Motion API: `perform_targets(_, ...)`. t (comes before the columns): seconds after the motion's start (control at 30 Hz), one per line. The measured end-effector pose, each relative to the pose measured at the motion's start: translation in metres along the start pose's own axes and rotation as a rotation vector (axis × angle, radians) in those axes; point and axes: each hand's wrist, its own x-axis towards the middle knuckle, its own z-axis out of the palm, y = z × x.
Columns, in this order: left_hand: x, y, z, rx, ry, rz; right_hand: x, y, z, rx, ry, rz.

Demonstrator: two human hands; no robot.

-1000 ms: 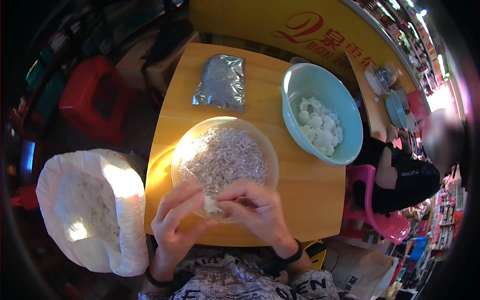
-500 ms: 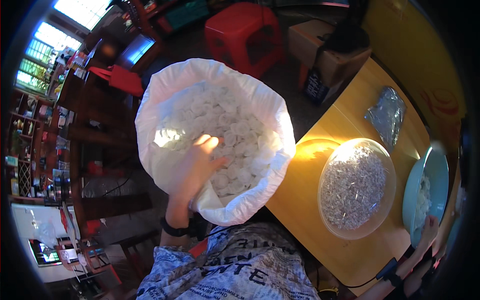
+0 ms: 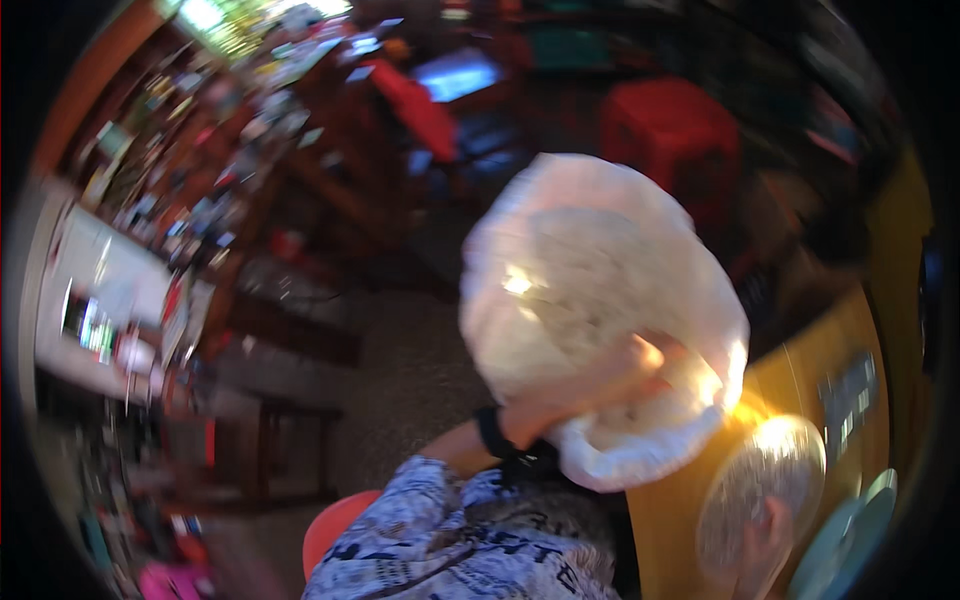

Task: Assembling small plastic caps onto silver metal studs by hand.

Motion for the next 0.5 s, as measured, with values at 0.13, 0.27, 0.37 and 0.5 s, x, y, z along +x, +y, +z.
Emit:
perform_targets(0.13,0.000,0.001,0.009,0.254,-0.210,-0.104,0.025,-0.041,0.000,-0.026,-0.206,-0.011)
perform_targets(0.27,-0.009,0.007,0.012,0.164,-0.064,-0.064,0.023,-0.020,-0.005,-0.114,-0.263,0.028)
perform_targets(0.37,-0.014,-0.003,0.012,0.238,0.028,-0.065,0.039,-0.004,-0.012,-0.149,-0.465,0.092)
perform_targets(0.5,-0.022,-0.004,-0.004,0.120,0.186,-0.023,0.064,0.021,-0.019,-0.101,-0.537,-0.043)
